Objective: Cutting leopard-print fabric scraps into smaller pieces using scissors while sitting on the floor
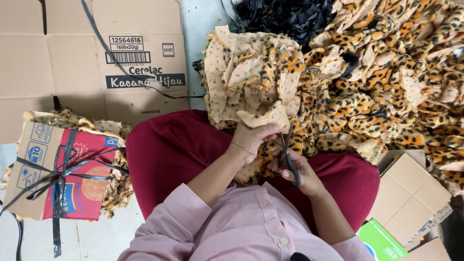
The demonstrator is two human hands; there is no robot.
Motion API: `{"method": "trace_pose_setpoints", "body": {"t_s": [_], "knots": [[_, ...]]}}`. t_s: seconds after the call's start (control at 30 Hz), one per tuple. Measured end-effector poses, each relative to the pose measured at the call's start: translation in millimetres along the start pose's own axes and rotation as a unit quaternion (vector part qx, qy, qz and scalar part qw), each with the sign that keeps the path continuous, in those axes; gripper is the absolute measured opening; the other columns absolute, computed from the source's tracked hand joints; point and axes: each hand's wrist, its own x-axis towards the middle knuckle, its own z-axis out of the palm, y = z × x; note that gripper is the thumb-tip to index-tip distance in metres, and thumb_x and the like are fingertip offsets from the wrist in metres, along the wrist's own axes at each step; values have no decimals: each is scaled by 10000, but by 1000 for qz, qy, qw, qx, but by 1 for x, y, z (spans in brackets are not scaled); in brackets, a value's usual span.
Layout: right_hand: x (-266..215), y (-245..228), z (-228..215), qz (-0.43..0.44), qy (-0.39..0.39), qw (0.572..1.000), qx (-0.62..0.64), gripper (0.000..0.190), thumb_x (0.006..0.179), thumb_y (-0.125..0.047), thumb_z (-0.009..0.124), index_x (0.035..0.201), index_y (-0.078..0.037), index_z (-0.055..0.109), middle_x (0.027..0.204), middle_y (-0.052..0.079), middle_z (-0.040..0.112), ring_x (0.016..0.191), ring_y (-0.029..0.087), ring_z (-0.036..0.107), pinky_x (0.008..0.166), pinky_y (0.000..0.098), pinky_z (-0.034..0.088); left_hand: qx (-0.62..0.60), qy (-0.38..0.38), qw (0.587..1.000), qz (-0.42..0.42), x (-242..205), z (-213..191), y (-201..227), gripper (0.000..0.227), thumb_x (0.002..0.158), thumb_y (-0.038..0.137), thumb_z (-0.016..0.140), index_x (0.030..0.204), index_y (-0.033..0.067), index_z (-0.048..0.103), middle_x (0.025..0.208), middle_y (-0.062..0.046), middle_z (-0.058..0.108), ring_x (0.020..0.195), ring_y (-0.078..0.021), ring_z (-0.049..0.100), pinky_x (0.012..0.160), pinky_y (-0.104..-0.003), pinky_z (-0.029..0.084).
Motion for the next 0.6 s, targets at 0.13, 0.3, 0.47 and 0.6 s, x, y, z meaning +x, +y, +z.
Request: {"method": "trace_pose_setpoints", "body": {"t_s": [0.13, 0.3, 0.47, 0.6], "knots": [[9, -7, 6, 3, 19, 1000, 1, 670, 778, -386, 792, 1279, 30, 632, 900, 192, 738, 855, 217, 691, 761, 334, 498, 41, 37, 998, 21, 2, 4, 4, 285, 664, -99, 787, 906, -12, 665, 777, -105, 680, 646, -200, 700, 584, -314, 635], [9, -4, 2, 9, 40, 999, 2, 533, 820, -304, 780, 1214, 44, 689, 795, 177, 738, 762, 213, 693, 726, 333, 519, 14, 63, 996, -56, 56, -59, -78, 298, 630, -117, 660, 914, -41, 604, 721, -97, 565, 551, -221, 581, 497, -314, 562], [9, 18, -8, 19, 55, 998, -29, 452, 795, -175, 813, 1165, 56, 691, 770, 171, 729, 772, 207, 693, 743, 332, 521, 12, 29, 997, -71, 9, -17, -14, 366, 621, -48, 773, 952, 16, 630, 758, -78, 626, 599, -188, 622, 516, -275, 532], [7, 21, -8, 27, 46, 998, -38, 431, 793, -179, 802, 1143, 51, 703, 738, 166, 718, 823, 256, 722, 759, 354, 530, 38, 6, 999, -12, 21, -25, -27, 347, 631, 11, 904, 877, 79, 669, 751, -43, 676, 595, -144, 678, 514, -247, 564]]}}
